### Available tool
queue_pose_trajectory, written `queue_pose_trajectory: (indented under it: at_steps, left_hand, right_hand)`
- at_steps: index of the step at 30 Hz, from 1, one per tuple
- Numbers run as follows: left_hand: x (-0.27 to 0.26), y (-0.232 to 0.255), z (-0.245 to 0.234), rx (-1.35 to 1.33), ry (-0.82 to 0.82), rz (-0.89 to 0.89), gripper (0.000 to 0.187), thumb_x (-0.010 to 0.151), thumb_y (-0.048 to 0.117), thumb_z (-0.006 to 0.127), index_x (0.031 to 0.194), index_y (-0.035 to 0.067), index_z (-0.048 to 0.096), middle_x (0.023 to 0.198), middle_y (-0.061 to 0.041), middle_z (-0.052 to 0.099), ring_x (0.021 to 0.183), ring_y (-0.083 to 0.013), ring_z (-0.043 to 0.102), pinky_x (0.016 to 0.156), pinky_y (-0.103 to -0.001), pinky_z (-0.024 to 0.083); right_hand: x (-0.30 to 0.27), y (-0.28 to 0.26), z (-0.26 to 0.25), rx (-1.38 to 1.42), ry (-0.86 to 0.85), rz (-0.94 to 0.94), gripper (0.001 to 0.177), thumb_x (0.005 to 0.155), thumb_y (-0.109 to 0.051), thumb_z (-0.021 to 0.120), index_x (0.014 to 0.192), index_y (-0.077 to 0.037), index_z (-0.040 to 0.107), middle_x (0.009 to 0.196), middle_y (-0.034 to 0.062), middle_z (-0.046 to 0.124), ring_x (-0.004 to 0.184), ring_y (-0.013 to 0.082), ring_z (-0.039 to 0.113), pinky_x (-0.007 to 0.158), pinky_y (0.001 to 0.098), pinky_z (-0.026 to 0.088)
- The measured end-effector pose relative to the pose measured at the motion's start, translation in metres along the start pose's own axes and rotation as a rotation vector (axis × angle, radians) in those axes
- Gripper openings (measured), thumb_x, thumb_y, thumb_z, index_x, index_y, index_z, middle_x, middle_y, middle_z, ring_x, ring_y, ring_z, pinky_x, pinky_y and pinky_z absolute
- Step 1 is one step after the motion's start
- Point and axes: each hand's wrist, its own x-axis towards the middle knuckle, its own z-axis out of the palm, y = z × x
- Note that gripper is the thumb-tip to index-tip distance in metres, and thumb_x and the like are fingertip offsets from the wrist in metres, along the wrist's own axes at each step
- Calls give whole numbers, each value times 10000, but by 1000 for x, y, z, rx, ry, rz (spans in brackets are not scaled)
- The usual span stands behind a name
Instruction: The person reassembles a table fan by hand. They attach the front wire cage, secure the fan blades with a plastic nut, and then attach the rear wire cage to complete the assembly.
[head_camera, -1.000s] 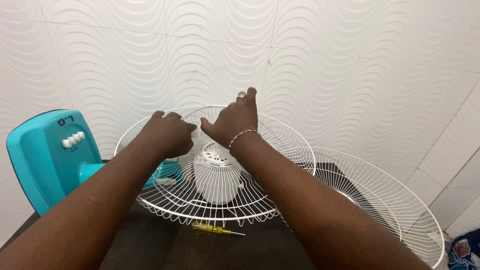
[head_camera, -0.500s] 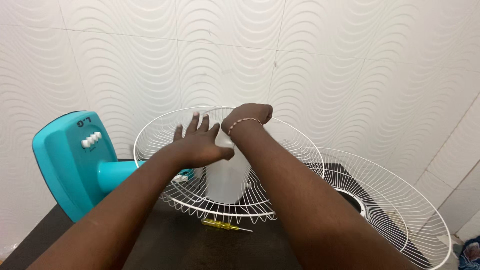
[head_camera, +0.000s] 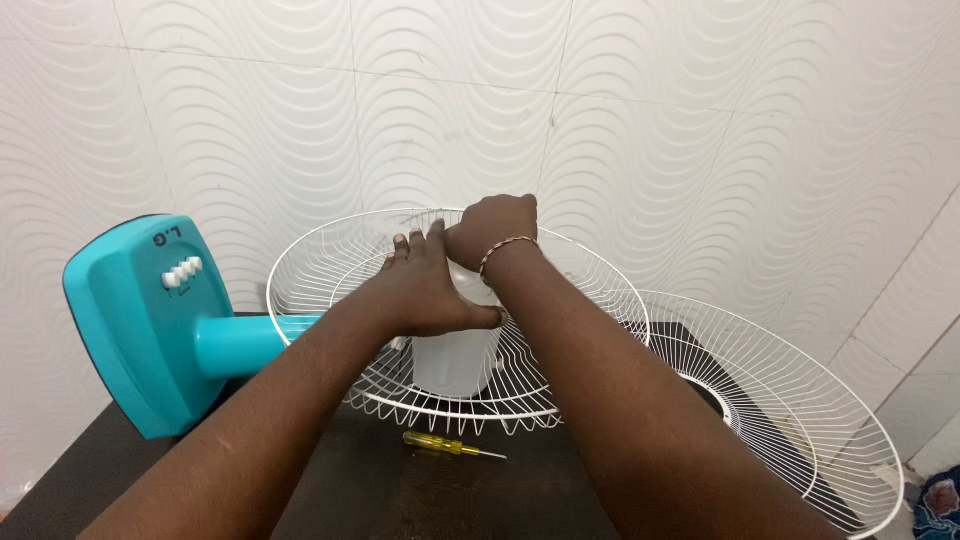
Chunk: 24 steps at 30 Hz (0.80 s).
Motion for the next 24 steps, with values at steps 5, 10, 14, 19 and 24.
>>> queue_pose_trajectory:
  at_steps: [5,10,14,19,24]
  left_hand:
    - [3,-11,-1,-100,-48,14,1560,563,670,861,1599,-22,-77,1647,-340,130,1565,-488,31,1232,-571,220]
    - [10,-24,-10,-95,-101,71,1531,565,636,869,1607,-11,-47,1632,-353,165,1568,-478,34,1221,-604,230]
    - [13,-33,-17,-176,-159,83,1493,534,589,862,1605,-15,16,1592,-377,253,1532,-477,205,1213,-599,306]
    - [13,-38,-24,-278,-244,-66,1397,501,477,836,1632,126,96,1629,-296,233,1532,-478,250,1210,-625,302]
    - [18,-39,-26,-208,-274,-53,1245,557,417,778,1633,256,172,1732,-127,-1,1581,-428,24,1203,-694,216]
  right_hand:
    - [5,8,7,7,86,-112,474,949,-445,458,897,-130,808,883,100,770,855,270,721,834,457,473]
    - [11,16,10,8,97,-216,518,944,-442,446,787,-83,785,772,134,744,769,303,711,761,462,510]
    - [15,21,12,-39,67,-291,597,963,-456,410,674,-49,738,644,148,703,635,296,691,683,454,532]
    - [19,28,14,0,142,-425,608,941,-452,425,600,-41,712,581,155,658,585,328,638,680,463,518]
    - [19,27,15,-29,139,-396,590,942,-455,425,628,-56,725,606,142,675,599,325,647,686,469,515]
